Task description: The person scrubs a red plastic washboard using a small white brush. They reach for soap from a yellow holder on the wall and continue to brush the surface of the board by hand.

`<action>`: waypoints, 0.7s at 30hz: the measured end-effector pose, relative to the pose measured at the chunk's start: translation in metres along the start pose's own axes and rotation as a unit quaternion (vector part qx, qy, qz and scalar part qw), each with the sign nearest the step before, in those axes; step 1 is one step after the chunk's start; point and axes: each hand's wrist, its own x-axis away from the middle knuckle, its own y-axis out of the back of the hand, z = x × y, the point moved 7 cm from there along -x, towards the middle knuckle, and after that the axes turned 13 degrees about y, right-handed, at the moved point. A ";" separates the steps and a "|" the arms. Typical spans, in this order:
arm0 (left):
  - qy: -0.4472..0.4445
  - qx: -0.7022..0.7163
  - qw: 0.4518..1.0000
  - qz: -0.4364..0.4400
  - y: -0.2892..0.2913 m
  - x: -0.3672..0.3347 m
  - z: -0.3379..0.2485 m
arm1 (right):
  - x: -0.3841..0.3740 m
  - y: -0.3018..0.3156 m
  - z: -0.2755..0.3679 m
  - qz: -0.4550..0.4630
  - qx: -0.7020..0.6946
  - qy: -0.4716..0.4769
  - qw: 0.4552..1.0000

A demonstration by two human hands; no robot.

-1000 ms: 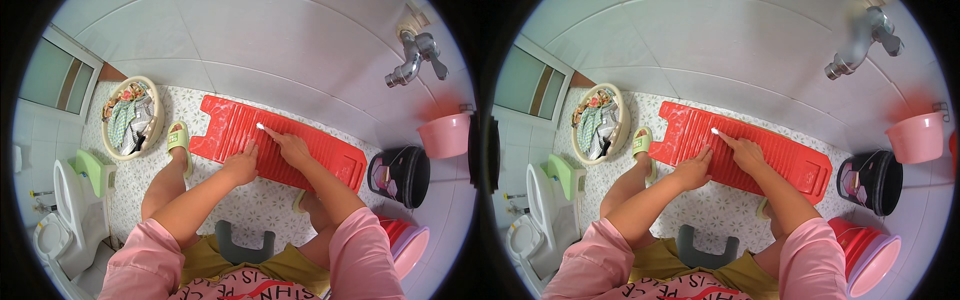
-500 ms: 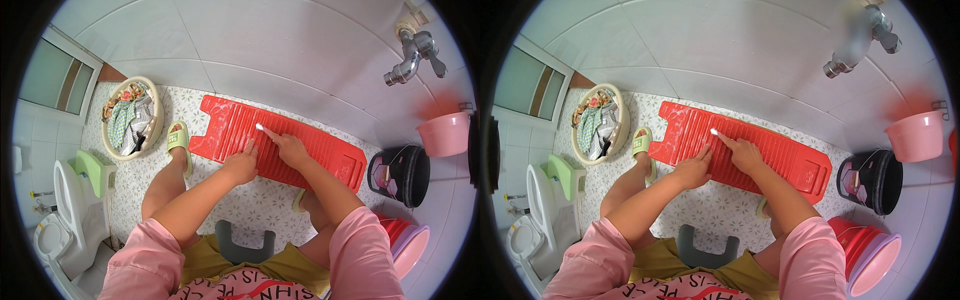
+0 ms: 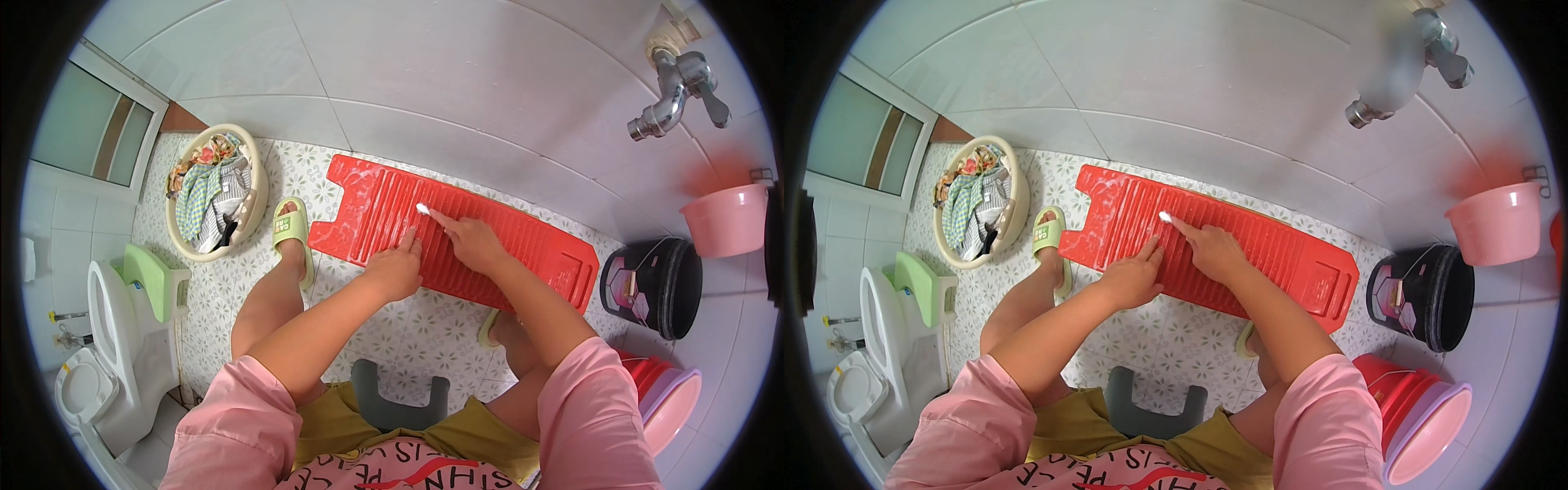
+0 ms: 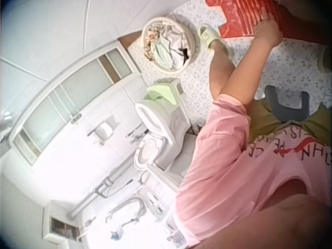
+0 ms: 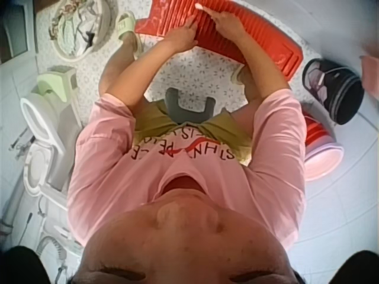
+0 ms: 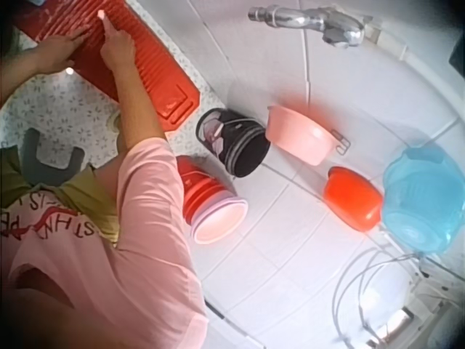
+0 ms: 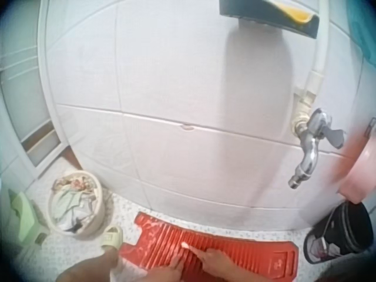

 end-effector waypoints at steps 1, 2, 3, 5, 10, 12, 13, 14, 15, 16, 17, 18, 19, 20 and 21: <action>0.002 0.000 1.000 0.002 0.000 0.000 0.000 | 0.001 -0.001 0.001 0.000 0.000 0.000 1.000; 0.003 0.000 1.000 0.003 0.000 0.000 0.000 | 0.003 -0.003 0.002 0.015 -0.017 0.001 1.000; 0.003 0.000 1.000 0.003 0.000 0.000 0.001 | 0.004 -0.006 0.002 0.029 -0.033 0.002 0.999; -0.003 -0.001 1.000 -0.006 0.000 -0.001 0.001 | 0.003 -0.002 0.000 0.012 -0.031 0.001 0.999; 0.005 -0.005 1.000 -0.005 0.000 -0.001 0.000 | -0.001 0.010 0.001 -0.031 -0.011 -0.033 0.999; 0.004 -0.004 1.000 -0.002 -0.001 -0.001 0.000 | 0.001 0.008 -0.001 -0.029 0.009 -0.047 0.998; 0.004 -0.007 1.000 -0.002 -0.001 -0.002 0.000 | 0.004 0.008 0.000 -0.029 0.009 -0.047 0.998; 0.006 -0.009 1.000 -0.001 -0.002 -0.001 0.001 | 0.006 0.004 0.004 -0.003 0.005 -0.035 0.999; 0.007 -0.010 1.000 0.000 -0.003 -0.001 0.002 | 0.007 0.000 0.008 0.022 0.002 -0.022 0.999; 0.008 -0.008 1.000 0.001 -0.003 -0.001 0.003 | 0.008 -0.001 0.007 0.022 0.000 -0.022 1.000; 0.007 -0.005 1.000 0.002 -0.003 -0.001 0.003 | 0.010 -0.003 0.008 0.035 0.001 -0.009 0.999; 0.006 -0.004 1.000 0.002 -0.002 0.000 0.003 | 0.011 -0.004 0.009 0.048 0.002 0.003 0.999; 0.007 -0.005 1.000 0.002 -0.001 0.000 0.003 | 0.010 -0.004 0.009 0.049 0.002 0.002 0.999; 0.007 -0.007 1.000 0.003 -0.001 0.001 0.001 | 0.009 0.000 0.006 0.018 0.011 -0.009 1.000; 0.005 -0.007 1.000 0.004 0.000 0.001 0.000 | 0.008 0.004 0.004 -0.013 0.020 -0.021 1.000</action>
